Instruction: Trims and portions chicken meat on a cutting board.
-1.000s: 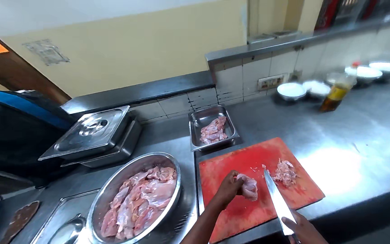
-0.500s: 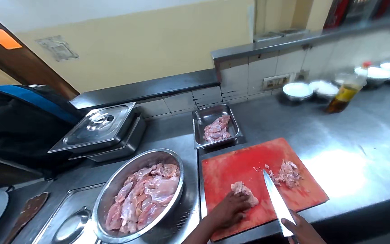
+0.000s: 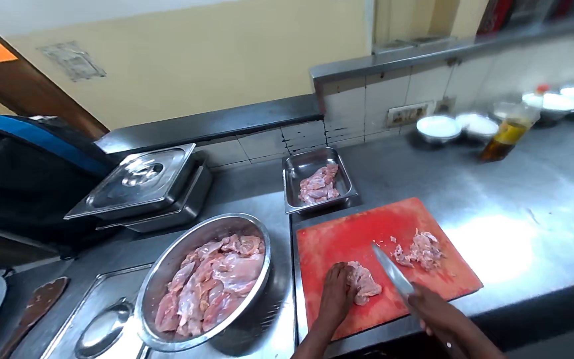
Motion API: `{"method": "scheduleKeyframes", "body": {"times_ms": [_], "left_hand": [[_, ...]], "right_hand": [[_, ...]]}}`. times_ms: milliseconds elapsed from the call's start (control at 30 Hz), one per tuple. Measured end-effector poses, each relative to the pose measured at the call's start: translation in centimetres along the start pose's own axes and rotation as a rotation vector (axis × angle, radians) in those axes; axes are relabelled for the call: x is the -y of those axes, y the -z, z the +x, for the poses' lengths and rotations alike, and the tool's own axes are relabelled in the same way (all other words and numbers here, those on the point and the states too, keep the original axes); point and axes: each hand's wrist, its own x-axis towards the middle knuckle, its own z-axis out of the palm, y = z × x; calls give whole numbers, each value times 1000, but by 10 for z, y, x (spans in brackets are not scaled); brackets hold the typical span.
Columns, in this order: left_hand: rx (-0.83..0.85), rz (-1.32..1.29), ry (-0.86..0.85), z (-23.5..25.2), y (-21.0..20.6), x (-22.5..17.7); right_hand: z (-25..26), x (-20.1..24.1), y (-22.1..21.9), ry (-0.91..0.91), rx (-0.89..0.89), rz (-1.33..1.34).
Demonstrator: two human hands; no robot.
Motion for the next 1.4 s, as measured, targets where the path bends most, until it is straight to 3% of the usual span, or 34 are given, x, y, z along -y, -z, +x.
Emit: {"method": "scheduleKeyframes", "body": {"times_ms": [67,233,433,633,800,900,1000,1200,1400], "left_hand": [[-40,-56,-17,-2,-2,3],[-84,-43,-46,-5,-7,0],[-20,-13,-35,-5,-2,-1],[-126,-81,-25,-9,-11,2],[-76,-127,-17,-12,-4,7],[-103,-219,3,-14,1,8],[-95,-144,-73,-21,0,11],[-173,-160,-82,-25,-7,11],[-244,83,-245,-36,-18,13]], "right_hand": [[-2,10,2,-2,-46,-24],[-2,20,-28,65,105,-141],[18,23,9,-12,-128,-177],[2,29,-27,52,30,-249],[15,16,7,-11,-141,-160],[-9,24,-7,38,-61,-189],[-14,11,-28,45,87,-137],[-7,-5,4,-32,-179,50],[-24,-21,-31,23,73,55]]}}
